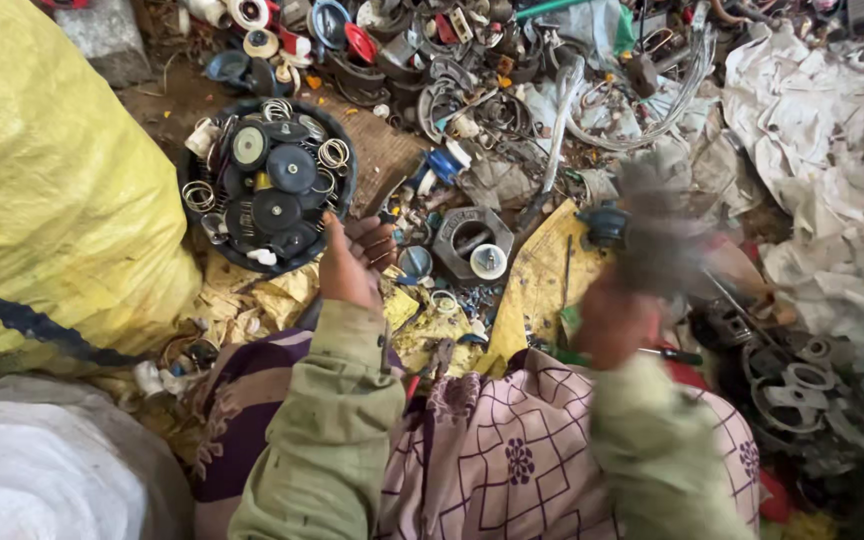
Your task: The person sits on the floor and uses a hammer to strike a white cylindrical mechanical part placed on a metal anvil. They repeatedly adjust the part's orientation and strike it multiple times to separate or reshape components.
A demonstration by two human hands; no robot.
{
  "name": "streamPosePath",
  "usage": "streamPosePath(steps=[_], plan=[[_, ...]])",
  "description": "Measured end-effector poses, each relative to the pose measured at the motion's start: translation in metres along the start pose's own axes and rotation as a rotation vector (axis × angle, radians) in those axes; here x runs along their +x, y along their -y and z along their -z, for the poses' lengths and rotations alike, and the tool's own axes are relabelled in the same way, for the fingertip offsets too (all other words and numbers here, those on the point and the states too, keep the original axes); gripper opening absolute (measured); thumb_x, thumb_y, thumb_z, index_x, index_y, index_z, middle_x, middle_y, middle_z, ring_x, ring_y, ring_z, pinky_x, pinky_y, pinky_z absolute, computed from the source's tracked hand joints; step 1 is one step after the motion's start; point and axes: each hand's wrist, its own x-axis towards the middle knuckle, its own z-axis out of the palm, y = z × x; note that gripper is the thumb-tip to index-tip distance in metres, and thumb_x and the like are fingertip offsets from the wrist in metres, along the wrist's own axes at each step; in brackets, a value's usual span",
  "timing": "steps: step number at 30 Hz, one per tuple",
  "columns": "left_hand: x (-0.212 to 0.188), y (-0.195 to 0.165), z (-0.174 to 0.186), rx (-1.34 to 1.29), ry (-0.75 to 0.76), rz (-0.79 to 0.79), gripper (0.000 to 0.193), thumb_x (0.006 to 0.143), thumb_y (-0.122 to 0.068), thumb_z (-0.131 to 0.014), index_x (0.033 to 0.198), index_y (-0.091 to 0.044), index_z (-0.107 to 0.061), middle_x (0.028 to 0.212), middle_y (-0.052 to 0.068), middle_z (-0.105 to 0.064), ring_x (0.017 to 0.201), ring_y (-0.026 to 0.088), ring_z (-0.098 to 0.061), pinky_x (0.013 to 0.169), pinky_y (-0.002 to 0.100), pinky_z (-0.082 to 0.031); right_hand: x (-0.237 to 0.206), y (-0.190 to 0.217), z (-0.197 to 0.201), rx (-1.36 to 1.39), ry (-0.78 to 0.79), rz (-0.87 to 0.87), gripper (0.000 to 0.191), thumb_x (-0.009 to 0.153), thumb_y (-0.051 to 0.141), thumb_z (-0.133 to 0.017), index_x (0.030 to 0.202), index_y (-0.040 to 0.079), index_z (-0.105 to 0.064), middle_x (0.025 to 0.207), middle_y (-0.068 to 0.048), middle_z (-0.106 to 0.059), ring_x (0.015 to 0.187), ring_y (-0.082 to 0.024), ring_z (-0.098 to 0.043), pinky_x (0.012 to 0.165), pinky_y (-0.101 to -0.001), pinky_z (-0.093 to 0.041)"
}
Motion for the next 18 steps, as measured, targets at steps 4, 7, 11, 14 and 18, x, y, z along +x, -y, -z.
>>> streamPosePath(steps=[4,7,11,14,18], plan=[[0.005,0.001,0.0,-0.064,-0.037,0.001,0.067,0.103,-0.063,-0.046,0.103,0.0,-0.069,0.088,0.013,-0.075,0.071,0.019,-0.069,0.066,0.031,-0.055,-0.038,-0.044,-0.078,-0.639,0.491,-0.165,0.052,0.092,0.055,-0.069,0.091,0.003,-0.069,0.075,-0.024,-0.068,0.069,-0.043,-0.068,0.063,-0.0532,-0.054],[0.006,-0.005,0.003,-0.058,-0.089,0.01,0.068,0.102,-0.063,-0.046,0.098,0.0,-0.071,0.082,0.012,-0.075,0.063,0.019,-0.067,0.058,0.031,-0.052,-0.049,-0.035,-0.092,-0.469,0.508,-0.259,0.057,0.089,0.059,-0.071,0.083,0.002,-0.07,0.07,-0.023,-0.069,0.066,-0.042,-0.068,0.063,-0.0522,-0.053],[-0.005,-0.006,0.003,-0.156,-0.03,0.059,0.068,0.098,-0.065,-0.046,0.092,-0.001,-0.07,0.074,0.012,-0.073,0.054,0.02,-0.065,0.049,0.033,-0.051,-0.058,-0.021,-0.066,-0.538,0.495,-0.212,0.059,0.089,0.059,-0.073,0.078,0.001,-0.07,0.067,-0.022,-0.068,0.064,-0.039,-0.069,0.062,-0.0491,-0.053],[-0.013,-0.005,-0.003,0.098,-0.147,-0.074,0.069,0.103,-0.063,-0.047,0.094,0.001,-0.074,0.078,0.012,-0.076,0.056,0.018,-0.062,0.051,0.029,-0.048,-0.053,0.002,-0.026,-0.306,0.315,-0.326,0.039,0.089,0.045,-0.072,0.094,0.006,-0.072,0.064,-0.018,-0.069,0.056,-0.033,-0.07,0.054,-0.045,-0.052],[-0.019,-0.012,-0.015,-0.014,-0.055,-0.015,0.063,0.1,-0.06,-0.048,0.094,-0.002,-0.072,0.077,0.011,-0.075,0.057,0.018,-0.067,0.054,0.031,-0.055,-0.013,0.058,0.05,-0.078,-0.015,0.141,0.026,0.099,0.022,-0.063,0.118,0.005,-0.069,0.068,-0.005,-0.063,0.053,-0.017,-0.058,0.05,-0.0343,-0.049]])
